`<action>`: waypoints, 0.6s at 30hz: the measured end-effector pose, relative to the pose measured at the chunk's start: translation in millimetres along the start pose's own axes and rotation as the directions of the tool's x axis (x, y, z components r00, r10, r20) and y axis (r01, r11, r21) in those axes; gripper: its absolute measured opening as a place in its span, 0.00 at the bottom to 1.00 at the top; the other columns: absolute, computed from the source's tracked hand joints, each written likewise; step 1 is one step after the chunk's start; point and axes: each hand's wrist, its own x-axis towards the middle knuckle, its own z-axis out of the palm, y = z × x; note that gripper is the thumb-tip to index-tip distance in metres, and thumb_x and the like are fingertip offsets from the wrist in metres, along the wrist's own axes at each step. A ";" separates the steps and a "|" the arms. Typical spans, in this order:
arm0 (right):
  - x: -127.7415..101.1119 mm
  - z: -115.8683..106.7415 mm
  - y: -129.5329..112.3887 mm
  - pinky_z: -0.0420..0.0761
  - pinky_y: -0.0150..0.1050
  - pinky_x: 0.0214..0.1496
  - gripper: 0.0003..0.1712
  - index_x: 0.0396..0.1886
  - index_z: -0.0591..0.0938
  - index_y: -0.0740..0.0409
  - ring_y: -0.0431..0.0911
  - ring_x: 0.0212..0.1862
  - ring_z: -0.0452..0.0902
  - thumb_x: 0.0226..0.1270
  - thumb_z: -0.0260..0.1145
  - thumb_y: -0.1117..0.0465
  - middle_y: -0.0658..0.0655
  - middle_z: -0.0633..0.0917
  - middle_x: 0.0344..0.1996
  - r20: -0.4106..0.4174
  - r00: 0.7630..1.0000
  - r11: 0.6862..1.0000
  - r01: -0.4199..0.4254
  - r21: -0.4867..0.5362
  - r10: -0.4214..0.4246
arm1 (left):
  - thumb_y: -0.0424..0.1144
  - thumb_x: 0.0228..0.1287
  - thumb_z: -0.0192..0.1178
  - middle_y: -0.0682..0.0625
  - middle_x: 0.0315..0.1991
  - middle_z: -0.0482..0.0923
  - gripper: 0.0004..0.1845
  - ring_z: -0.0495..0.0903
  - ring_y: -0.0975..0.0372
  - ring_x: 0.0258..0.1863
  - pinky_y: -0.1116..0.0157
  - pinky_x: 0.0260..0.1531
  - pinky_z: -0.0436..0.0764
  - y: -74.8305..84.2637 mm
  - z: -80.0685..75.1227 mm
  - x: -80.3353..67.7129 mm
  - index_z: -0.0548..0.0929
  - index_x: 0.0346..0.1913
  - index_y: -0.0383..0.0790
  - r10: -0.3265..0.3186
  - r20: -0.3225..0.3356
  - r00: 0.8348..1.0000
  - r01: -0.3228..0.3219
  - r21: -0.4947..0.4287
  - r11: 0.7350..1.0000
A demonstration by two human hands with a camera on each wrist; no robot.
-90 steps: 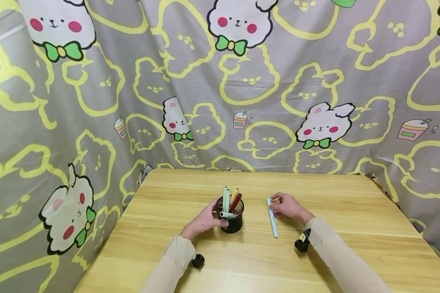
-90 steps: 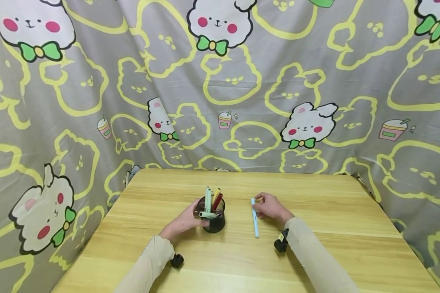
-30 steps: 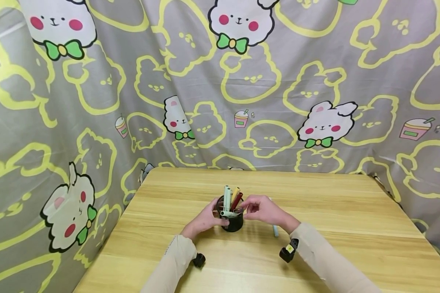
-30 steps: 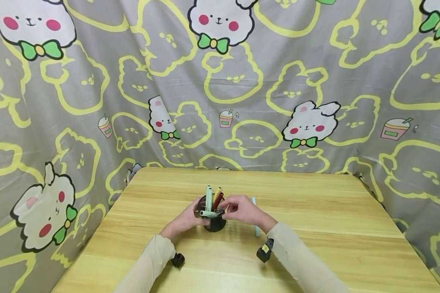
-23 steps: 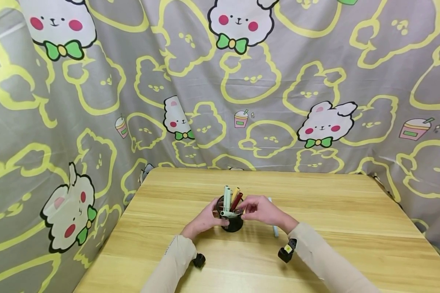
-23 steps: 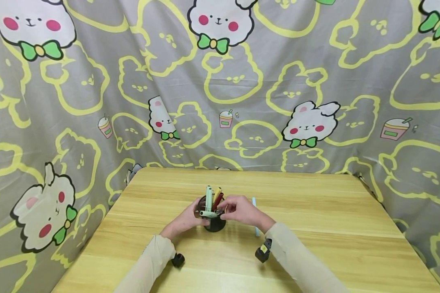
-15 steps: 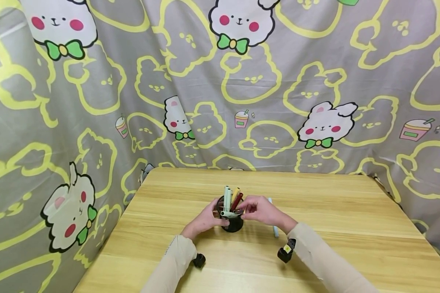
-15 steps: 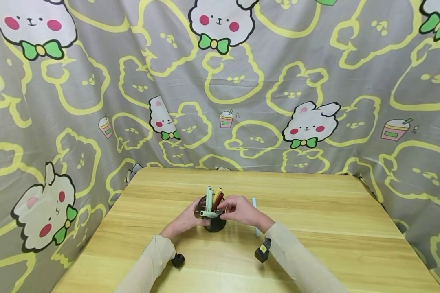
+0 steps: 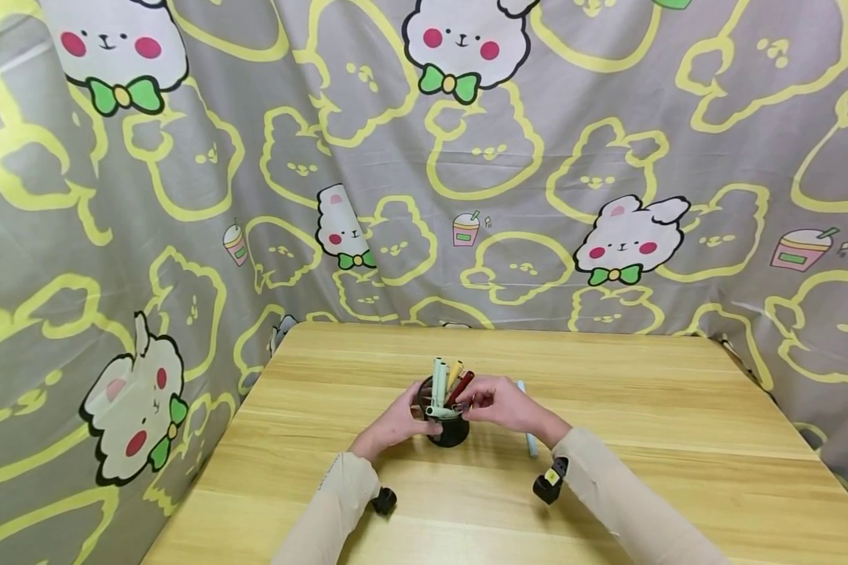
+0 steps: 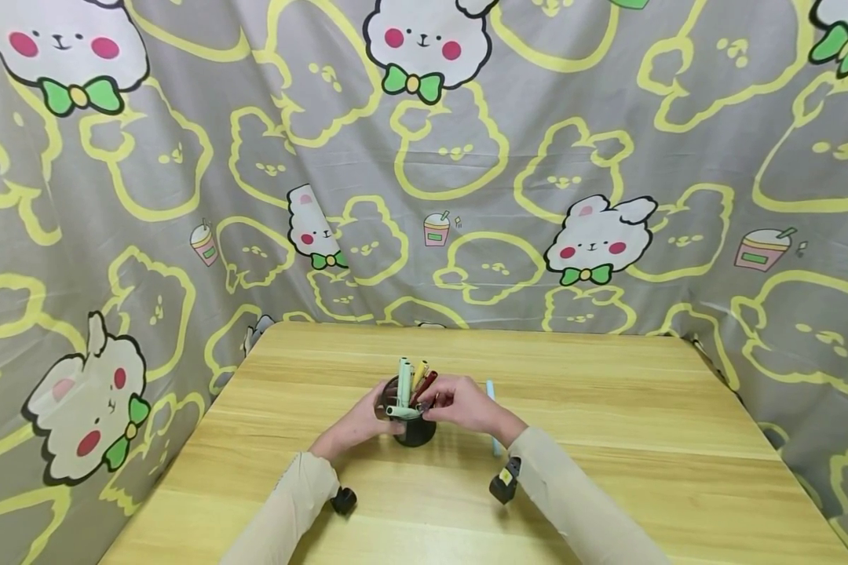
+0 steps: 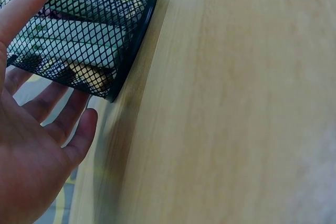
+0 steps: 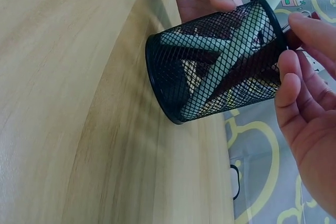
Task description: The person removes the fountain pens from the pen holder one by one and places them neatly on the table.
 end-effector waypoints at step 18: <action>-1.1 -8.2 -8.1 0.80 0.40 0.37 0.11 0.42 0.84 0.70 0.45 0.36 0.77 0.58 0.68 0.72 0.58 0.83 0.38 -0.043 0.998 0.997 -0.042 0.063 0.045 | 0.30 0.51 0.71 0.43 0.61 0.67 0.42 0.75 0.52 0.52 0.60 0.47 0.77 -34.7 -0.2 13.1 0.61 0.69 0.44 0.005 -0.001 1.000 -0.005 -0.082 0.997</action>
